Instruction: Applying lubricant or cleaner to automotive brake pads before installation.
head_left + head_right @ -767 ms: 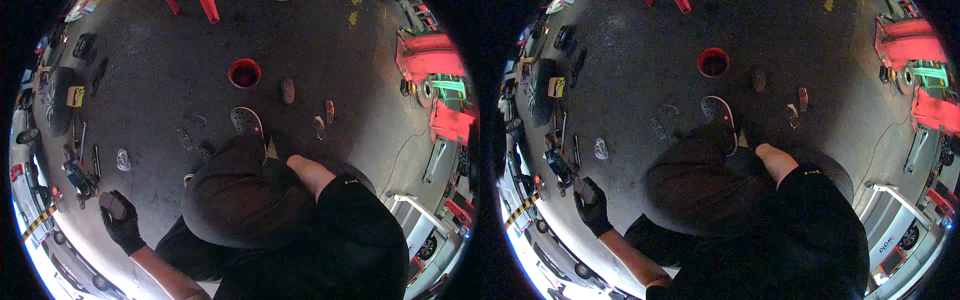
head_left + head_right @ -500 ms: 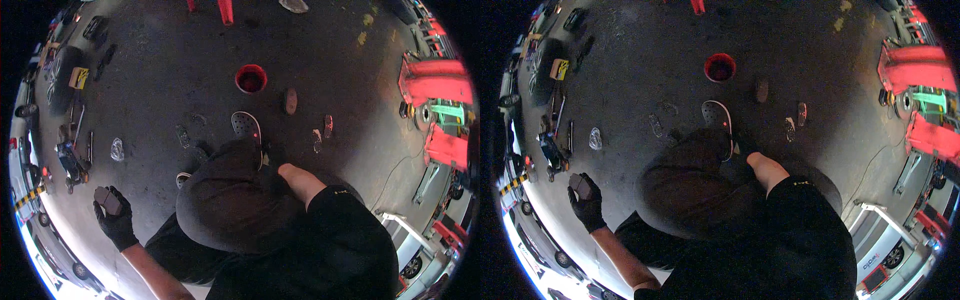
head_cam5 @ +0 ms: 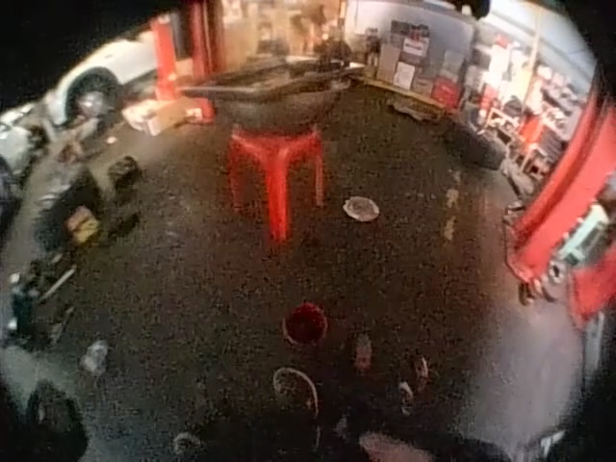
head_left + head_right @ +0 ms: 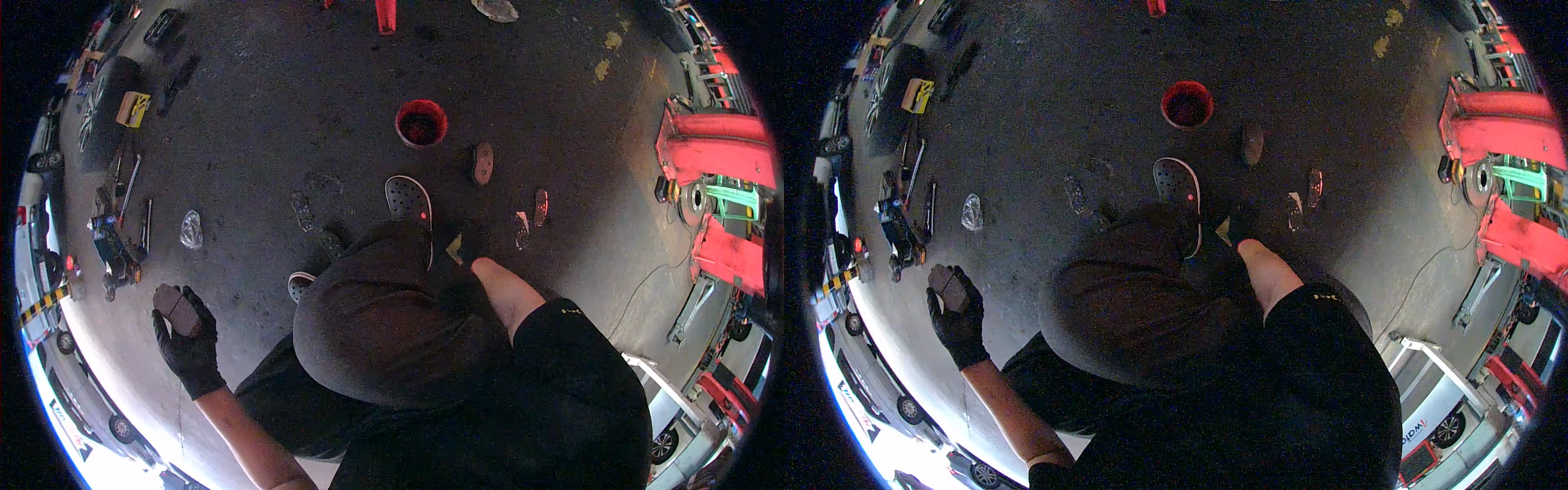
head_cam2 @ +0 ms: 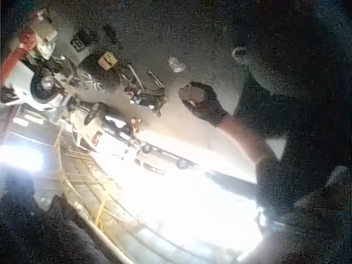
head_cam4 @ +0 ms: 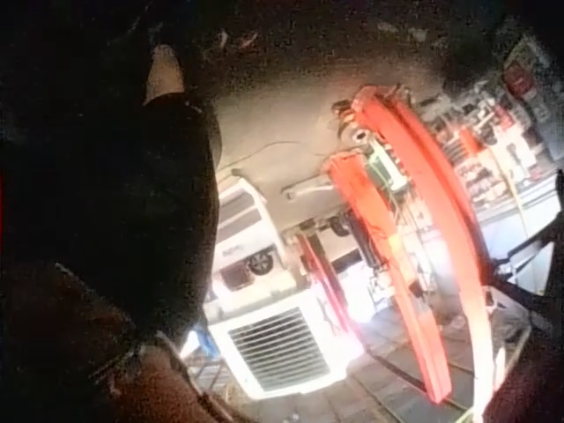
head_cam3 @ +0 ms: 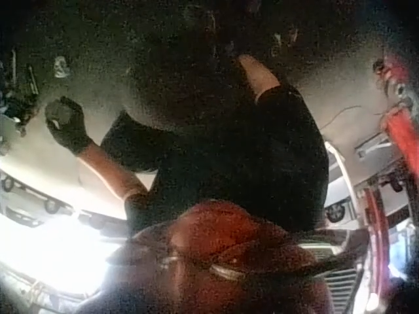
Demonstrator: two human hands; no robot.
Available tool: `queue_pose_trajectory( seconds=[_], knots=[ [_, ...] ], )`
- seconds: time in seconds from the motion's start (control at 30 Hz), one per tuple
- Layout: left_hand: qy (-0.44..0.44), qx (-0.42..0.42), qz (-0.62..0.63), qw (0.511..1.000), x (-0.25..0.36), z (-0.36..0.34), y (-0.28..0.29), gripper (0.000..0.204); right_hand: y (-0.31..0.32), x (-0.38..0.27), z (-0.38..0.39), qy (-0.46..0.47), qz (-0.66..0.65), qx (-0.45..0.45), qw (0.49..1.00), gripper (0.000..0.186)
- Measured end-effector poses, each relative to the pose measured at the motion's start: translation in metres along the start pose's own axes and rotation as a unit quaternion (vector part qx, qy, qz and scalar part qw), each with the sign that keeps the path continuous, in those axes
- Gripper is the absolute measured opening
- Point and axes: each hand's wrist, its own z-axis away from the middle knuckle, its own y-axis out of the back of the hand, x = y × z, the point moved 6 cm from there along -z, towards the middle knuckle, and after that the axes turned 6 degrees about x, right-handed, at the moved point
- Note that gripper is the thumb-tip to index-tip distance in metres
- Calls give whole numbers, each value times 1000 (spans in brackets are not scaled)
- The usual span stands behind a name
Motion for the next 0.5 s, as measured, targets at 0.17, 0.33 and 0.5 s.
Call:
queue_pose_trajectory(
  seconds=[0.17,0.33,0.5],
  knots=[
    [-33,14,-46,998,8,17,-9,49,-48,-13,-9,0,172,-67,983,56],
    [4,12,3,1000,-6,6,-5,50,0,58,-32,92,-421,104,896,58],
    [-12,23,-36,999,7,16,-4,50,-43,46,38,143,-370,34,917,61]
  ],
)
